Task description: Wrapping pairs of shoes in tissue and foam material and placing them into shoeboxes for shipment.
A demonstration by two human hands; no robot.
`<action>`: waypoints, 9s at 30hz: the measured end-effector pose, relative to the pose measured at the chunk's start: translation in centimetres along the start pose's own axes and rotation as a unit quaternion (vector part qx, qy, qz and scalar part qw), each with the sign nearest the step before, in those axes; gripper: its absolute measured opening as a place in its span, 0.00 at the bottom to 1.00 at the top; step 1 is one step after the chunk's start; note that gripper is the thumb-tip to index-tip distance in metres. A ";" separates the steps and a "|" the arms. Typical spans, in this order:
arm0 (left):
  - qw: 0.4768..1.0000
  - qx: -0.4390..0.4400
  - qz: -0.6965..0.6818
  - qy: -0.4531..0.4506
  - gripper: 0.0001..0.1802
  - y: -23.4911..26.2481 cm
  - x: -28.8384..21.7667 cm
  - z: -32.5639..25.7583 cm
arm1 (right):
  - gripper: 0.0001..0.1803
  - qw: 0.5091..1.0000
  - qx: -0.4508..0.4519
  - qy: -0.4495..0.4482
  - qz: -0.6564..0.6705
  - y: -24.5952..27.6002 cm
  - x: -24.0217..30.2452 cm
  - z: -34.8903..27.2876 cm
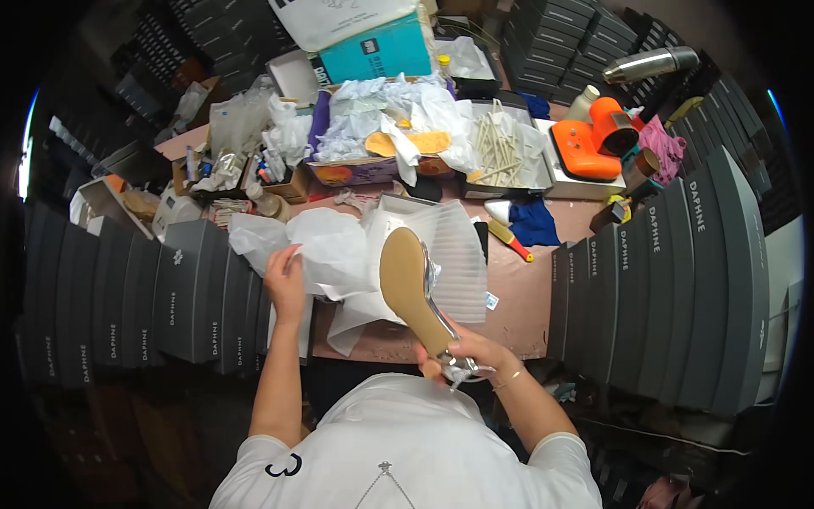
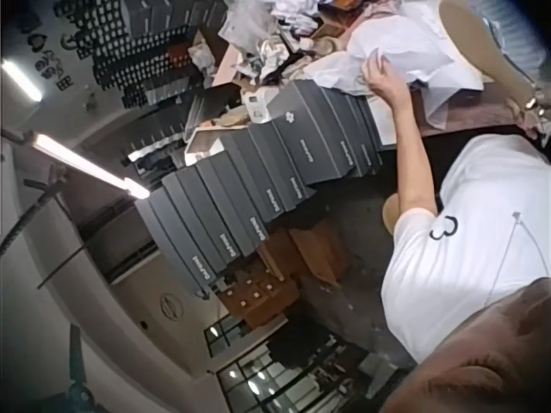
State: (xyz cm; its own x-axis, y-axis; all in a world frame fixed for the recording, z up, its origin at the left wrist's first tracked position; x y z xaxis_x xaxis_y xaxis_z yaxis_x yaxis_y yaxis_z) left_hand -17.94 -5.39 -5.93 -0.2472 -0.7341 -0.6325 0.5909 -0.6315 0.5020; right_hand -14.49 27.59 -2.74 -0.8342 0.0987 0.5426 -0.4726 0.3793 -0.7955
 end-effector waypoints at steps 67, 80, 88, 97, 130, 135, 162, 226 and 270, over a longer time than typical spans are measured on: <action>0.853 0.128 -0.410 0.295 0.40 0.0 4.2 -3.8 | 0.53 0.666 -0.296 -0.035 -0.684 1.5 3.2 18.8; 0.769 -0.010 -0.538 0.344 0.27 -2.2 -1.7 -4.9 | 0.32 0.764 -0.218 0.171 -0.582 2.1 6.9 18.9; 0.738 -0.073 -0.520 0.424 0.20 -2.4 -2.5 -7.6 | 0.29 0.801 -0.246 0.126 -0.531 2.2 3.7 20.1; 0.669 -0.184 -0.520 0.497 0.20 -0.7 1.3 -6.4 | 0.41 0.860 -0.116 0.016 -0.498 -1.2 6.9 15.0; 0.946 0.247 -0.122 0.171 0.17 1.1 -1.9 -6.7 | 0.52 0.966 -0.183 0.073 -0.169 4.7 5.8 8.6; 0.959 0.144 0.195 -0.145 0.25 -1.6 -5.0 -3.0 | 0.54 0.974 -0.180 0.106 -0.089 4.4 3.5 6.2; 0.981 0.157 -0.057 -0.096 0.17 2.4 -0.3 -1.0 | 0.40 0.958 -0.074 -0.159 -0.228 -3.5 1.3 9.9; 0.519 -0.215 -0.471 0.680 0.21 -4.7 2.9 -14.3 | 0.22 0.900 -0.411 0.143 -0.027 7.3 1.5 13.5; 0.704 0.584 0.206 -0.346 0.32 -14.9 0.2 -10.1 | 0.26 0.530 -0.650 0.095 -0.536 9.7 -5.5 -2.1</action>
State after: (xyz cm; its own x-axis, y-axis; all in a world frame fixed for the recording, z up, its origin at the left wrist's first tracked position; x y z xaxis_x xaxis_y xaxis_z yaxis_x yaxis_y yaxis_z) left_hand -19.06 6.40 -19.51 -0.7939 -0.6056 -0.0544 -0.2134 0.1937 0.9576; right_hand -13.90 32.64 -12.89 -0.1808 -0.7707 0.6111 0.0520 0.6130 0.7884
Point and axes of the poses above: each hand's wrist, its own z-axis towards the middle knuckle, its own y-axis out of the back of the hand, x = y × z, the point moved 1 cm from there along z, towards the middle knuckle, and after that the axes turned 15 degrees about -y, right-handed, at the moved point
